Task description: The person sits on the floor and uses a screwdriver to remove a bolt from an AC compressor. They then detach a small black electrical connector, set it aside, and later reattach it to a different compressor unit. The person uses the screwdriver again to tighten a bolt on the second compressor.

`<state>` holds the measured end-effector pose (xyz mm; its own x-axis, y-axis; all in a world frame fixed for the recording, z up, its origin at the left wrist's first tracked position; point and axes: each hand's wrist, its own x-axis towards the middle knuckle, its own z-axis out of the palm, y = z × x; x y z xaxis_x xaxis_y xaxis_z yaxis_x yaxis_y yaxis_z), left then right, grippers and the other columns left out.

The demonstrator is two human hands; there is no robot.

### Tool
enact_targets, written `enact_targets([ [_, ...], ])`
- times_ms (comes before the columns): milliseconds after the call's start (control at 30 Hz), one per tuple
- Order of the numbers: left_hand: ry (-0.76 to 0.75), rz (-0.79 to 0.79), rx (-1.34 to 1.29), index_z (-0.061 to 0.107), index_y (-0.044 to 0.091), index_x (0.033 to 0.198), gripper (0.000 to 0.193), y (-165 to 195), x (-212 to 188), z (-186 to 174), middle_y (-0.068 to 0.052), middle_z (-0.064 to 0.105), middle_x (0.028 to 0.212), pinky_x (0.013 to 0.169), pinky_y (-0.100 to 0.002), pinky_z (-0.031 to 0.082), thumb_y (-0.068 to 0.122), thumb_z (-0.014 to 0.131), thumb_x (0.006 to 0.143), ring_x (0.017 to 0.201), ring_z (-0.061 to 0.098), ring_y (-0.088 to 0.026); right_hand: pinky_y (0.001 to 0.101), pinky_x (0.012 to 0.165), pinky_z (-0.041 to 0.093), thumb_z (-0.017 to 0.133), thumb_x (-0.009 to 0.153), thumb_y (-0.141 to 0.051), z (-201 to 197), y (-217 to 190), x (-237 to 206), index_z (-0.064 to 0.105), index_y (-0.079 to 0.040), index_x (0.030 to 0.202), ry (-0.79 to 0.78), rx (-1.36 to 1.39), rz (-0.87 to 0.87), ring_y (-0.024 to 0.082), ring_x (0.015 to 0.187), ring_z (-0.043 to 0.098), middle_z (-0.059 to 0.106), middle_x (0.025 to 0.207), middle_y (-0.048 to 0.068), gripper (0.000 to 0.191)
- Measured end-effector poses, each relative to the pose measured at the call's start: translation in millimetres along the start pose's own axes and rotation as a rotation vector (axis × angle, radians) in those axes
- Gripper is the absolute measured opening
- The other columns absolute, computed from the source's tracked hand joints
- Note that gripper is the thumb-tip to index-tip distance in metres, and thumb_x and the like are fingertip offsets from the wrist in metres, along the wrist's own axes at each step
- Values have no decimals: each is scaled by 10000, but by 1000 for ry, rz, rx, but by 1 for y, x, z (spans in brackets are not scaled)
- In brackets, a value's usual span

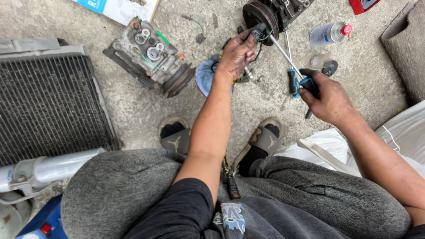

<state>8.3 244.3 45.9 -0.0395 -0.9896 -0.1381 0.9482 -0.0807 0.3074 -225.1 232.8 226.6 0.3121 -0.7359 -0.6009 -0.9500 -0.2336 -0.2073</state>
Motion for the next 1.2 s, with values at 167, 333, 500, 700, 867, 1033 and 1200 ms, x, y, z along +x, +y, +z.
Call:
enact_targets([
  [167,-7,-24,-68,627,33,1362,413,-2,1,0,47,500,806,621,-262,396,215,730,1006,706,449,-89,489,834,542,701,919,-223,0,5,5,572,-99,1440,66,-25,-151,385,932,692,700,1053,215,551],
  [333,12,-22,-81,641,38,1303,371,-5,3,0,47,512,813,615,-262,392,223,737,996,704,451,-89,489,852,539,694,933,-244,1,16,8,581,-90,1429,117,-38,-200,386,952,688,693,1067,207,532],
  [500,-1,-18,-129,643,36,1267,359,-11,6,1,44,536,857,629,-268,392,248,746,996,720,456,-98,489,854,536,690,938,-245,-2,26,10,585,-80,1428,139,-52,-270,397,963,681,675,1122,204,528],
  [700,-8,-27,-139,648,37,1304,427,-10,5,5,44,547,872,636,-272,396,287,750,973,725,453,-104,489,854,538,691,930,-262,-4,29,13,604,-107,1416,121,-102,-245,398,956,680,669,1163,177,517],
  [867,-27,47,-114,644,28,1368,463,-4,9,5,50,540,876,621,-252,375,305,728,1006,709,430,-81,468,869,550,711,931,-256,-2,46,30,616,-70,1290,-20,-183,-124,343,930,700,705,1051,177,415],
  [1033,25,64,-77,636,36,1298,374,2,18,5,36,531,859,608,-269,378,290,716,1035,700,445,-96,483,811,600,587,976,-173,32,75,59,559,-156,1372,-471,-196,184,345,854,744,728,953,184,398],
  [1200,27,40,-65,651,40,1220,359,3,25,7,35,535,846,590,-258,376,308,728,993,680,444,-90,486,959,544,643,971,-387,76,99,79,640,-129,1274,-413,-231,-32,330,1026,709,718,1108,154,398],
])
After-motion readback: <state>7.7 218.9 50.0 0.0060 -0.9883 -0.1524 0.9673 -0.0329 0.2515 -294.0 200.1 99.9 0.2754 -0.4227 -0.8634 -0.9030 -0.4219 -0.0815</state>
